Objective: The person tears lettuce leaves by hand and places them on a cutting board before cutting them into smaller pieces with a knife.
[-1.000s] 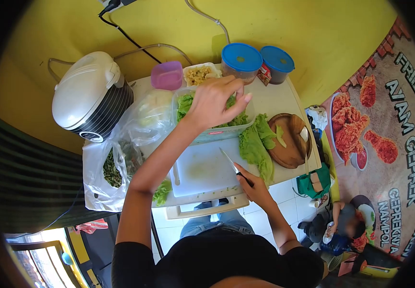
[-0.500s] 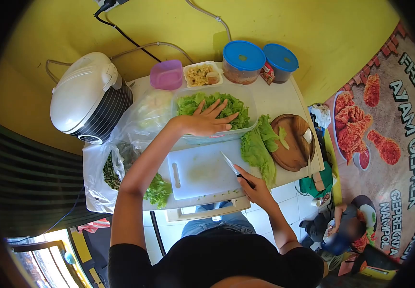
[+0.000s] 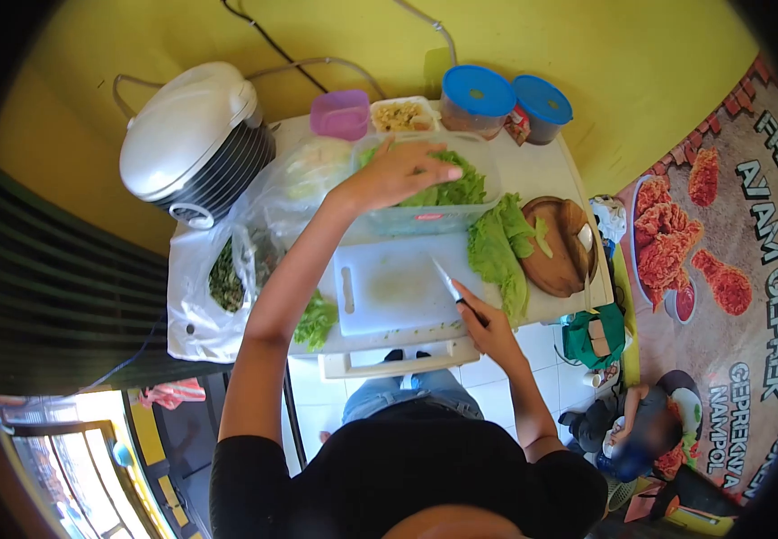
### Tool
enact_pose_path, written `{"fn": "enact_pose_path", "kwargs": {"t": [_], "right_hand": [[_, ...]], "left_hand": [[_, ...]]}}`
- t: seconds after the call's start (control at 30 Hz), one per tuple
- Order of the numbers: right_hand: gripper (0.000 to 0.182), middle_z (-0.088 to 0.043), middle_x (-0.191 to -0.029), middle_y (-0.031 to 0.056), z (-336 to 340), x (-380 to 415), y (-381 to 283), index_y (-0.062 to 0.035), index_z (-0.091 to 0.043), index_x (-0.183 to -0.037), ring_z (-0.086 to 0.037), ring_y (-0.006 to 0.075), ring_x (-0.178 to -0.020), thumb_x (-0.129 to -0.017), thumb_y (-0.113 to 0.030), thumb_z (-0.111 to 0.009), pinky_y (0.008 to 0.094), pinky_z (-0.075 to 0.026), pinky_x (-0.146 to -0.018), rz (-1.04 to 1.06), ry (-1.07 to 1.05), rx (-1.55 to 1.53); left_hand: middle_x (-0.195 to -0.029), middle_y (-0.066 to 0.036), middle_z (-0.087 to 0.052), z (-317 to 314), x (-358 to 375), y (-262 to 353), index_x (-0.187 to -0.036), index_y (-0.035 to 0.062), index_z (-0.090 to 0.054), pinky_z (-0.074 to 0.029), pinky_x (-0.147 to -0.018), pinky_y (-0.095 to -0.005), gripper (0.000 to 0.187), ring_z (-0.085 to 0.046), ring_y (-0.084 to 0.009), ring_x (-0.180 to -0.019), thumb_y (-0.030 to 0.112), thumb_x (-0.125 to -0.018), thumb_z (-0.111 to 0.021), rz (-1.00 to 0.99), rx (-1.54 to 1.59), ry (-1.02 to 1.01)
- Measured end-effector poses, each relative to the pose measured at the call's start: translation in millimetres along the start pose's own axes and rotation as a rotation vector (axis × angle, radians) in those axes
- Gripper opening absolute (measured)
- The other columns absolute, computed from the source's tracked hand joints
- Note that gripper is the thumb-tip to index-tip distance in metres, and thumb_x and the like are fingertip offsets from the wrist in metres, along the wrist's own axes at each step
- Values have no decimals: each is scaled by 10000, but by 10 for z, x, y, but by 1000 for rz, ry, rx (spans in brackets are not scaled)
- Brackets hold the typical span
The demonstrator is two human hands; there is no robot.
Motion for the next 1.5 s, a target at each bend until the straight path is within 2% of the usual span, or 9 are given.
{"fn": "enact_pose_path", "kwargs": {"t": [0.1, 0.53, 0.7, 1.0, 1.2, 1.33, 1.37, 1.4, 1.5], "right_hand": [[423, -431, -682, -36, -46, -21, -19, -171, -526, -1385, -333, 50, -615, -966, -114, -556, 204, -335, -548, 48, 1, 17], [437, -332, -572, -71, -266, 140, -81, -187, -472, -1429, -307, 25, -429, -997, -209, -532, 217, -277, -381, 40, -25, -30], [432, -313, -583, -81, -357, 156, -173, -176, -476, -1428, -296, 24, -450, -1000, -197, -523, 217, -264, -402, 39, -46, -35], [424, -311, -586, -78, -402, 231, -140, -164, -480, -1424, -298, 23, -456, -1004, -195, -521, 215, -258, -410, 48, -36, -69], [432, -322, -576, -75, -324, 289, -151, -182, -475, -1428, -312, 27, -464, -999, -188, -527, 225, -271, -414, 32, -12, -43], [436, -338, -574, -73, -291, 277, -155, -187, -473, -1430, -316, 29, -460, -997, -180, -523, 223, -280, -417, 32, 6, -35], [436, -342, -573, -73, -268, 271, -156, -186, -473, -1430, -317, 29, -458, -998, -178, -521, 219, -283, -419, 38, 12, -38], [436, -342, -573, -73, -232, 255, -144, -186, -473, -1430, -317, 29, -458, -998, -178, -521, 219, -283, -419, 36, 21, -38], [452, -357, -541, -62, -145, 249, -111, -183, -444, -1447, -314, 29, -414, -1004, -234, -521, 216, -281, -374, 88, 24, -30]], "left_hand": [[-1298, -145, -585, 153, 323, 222, -1186, 80, -664, -352, -1063, -373, 411, -519, -297, -1229, 393, -1007, -467, -148, 136, 344], [-1042, -87, -680, -778, 2938, 162, -1053, -8, -671, -419, -955, -309, 319, -602, -186, -1041, 233, -1019, -465, 397, 504, 860], [-1051, -123, -676, -784, 2960, 259, -1058, 17, -677, -454, -915, -319, 224, -624, -221, -1030, 137, -870, -679, 412, 295, 827], [-1052, -98, -677, -1041, 2778, 2, -1024, 76, -692, -483, -890, -393, 214, -613, -303, -1047, 139, -819, -698, 405, -230, 699], [-963, -137, -700, -1028, 2595, 36, -1000, 44, -678, -508, -767, -333, 149, -668, -313, -881, 142, -887, -666, 544, 156, 939], [-965, -142, -697, -1050, 2135, 114, -1047, 37, -645, -509, -700, -325, 169, -684, -299, -855, 147, -919, -642, 322, 219, 1026], [-1059, -108, -698, -1107, 2018, 152, -1072, 56, -639, -443, -959, -373, 168, -651, -250, -1047, 140, -927, -625, 395, 400, 874], [-1059, -108, -698, -1142, 1992, 129, -1072, 56, -639, -443, -959, -373, 168, -651, -250, -1047, 140, -927, -625, 390, 404, 867], [-1156, -4, -672, -1386, 1865, 119, -1060, 166, -661, -36, -1153, -610, 172, -482, -265, -1292, 180, -889, -647, 149, -26, 360]]}}
Point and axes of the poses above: each hand's wrist, its own x-axis away from the middle knuckle, its own z-axis out of the back of the hand, y = z × x, the point moved 3 cm from there along -x, towards the middle knuckle
